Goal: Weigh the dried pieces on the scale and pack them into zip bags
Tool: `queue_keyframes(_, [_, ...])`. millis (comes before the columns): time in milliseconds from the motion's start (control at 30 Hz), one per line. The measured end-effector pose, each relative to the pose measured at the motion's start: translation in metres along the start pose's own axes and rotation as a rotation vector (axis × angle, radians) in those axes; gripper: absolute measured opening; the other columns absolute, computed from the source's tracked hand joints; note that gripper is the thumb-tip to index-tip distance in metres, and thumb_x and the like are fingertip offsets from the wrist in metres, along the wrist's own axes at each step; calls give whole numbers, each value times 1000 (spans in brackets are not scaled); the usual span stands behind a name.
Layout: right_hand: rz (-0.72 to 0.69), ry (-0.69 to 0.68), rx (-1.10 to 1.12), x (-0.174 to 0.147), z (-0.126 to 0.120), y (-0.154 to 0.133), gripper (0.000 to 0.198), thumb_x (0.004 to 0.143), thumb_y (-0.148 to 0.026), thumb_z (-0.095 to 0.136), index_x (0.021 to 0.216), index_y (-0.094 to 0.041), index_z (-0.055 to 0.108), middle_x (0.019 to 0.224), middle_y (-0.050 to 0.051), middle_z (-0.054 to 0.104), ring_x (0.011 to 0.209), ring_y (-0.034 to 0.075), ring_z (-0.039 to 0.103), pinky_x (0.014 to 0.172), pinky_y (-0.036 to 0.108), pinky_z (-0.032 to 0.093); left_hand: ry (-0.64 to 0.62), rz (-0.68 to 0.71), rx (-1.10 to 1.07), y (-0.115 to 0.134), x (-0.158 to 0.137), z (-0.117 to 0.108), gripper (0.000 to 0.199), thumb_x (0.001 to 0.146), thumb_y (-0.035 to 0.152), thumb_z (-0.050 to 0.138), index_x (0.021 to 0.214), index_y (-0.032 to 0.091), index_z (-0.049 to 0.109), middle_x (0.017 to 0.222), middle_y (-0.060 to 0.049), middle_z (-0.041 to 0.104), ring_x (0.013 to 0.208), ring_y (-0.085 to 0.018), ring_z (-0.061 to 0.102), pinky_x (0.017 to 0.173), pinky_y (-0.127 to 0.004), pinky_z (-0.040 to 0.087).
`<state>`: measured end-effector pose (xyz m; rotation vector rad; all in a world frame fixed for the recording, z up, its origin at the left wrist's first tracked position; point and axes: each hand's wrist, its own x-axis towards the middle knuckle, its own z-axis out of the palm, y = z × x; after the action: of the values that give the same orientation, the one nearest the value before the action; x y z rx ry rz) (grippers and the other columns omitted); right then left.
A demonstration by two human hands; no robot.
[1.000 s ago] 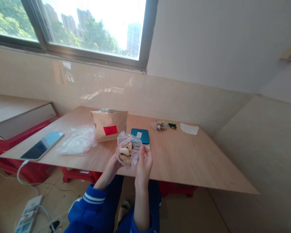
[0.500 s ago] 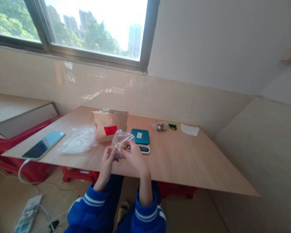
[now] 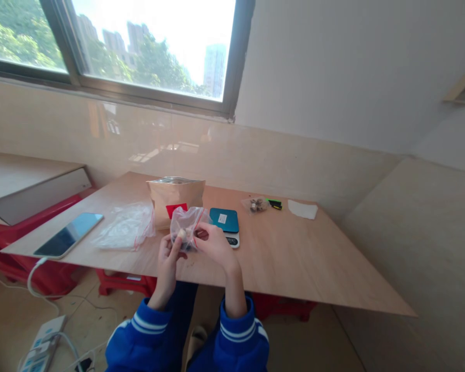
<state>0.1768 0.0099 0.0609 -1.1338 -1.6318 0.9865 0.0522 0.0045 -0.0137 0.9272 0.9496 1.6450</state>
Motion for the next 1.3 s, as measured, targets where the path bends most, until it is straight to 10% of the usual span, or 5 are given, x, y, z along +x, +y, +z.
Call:
queue_keyframes(400, [-117,186,104,8,-10,-23,23,76,-25,67,98,-20,72,94,3,74,83,16,67,79,30,53,217,-277,-291,-4,0,1,51,78,57,61,115,21,62,99,-6,67,75,-14,62,57,-22,45])
queue_keyframes(633, [-392,340,-42,90,-21,-45,24,81,-24,66,103,-18,69,97,6,72,87,17,67,81,30,53,408,-287,-385,-4,6,-5,45,79,57,59,101,17,64,82,-4,66,63,-13,61,50,-22,41])
queue_keyframes(900, [-484,20,-749,130,-1,-46,24,89,-7,50,102,-16,68,100,8,65,93,18,61,85,30,47,444,-253,-371,3,17,-21,39,80,52,57,98,18,63,85,-3,66,62,-13,62,48,-22,40])
queue_keyframes(1100, [-497,68,-824,121,11,-44,30,94,-19,51,123,-16,59,113,11,65,105,20,60,93,33,44,448,-224,-342,2,22,-27,40,81,54,57,100,19,62,89,-3,65,64,-12,61,51,-22,41])
queue_keyframes(1300, [-484,25,-702,127,3,-44,23,93,-14,47,103,-15,68,104,10,70,98,19,63,90,33,46,422,-245,-354,3,19,-22,40,80,54,56,97,19,61,84,-2,66,64,-12,60,49,-21,40])
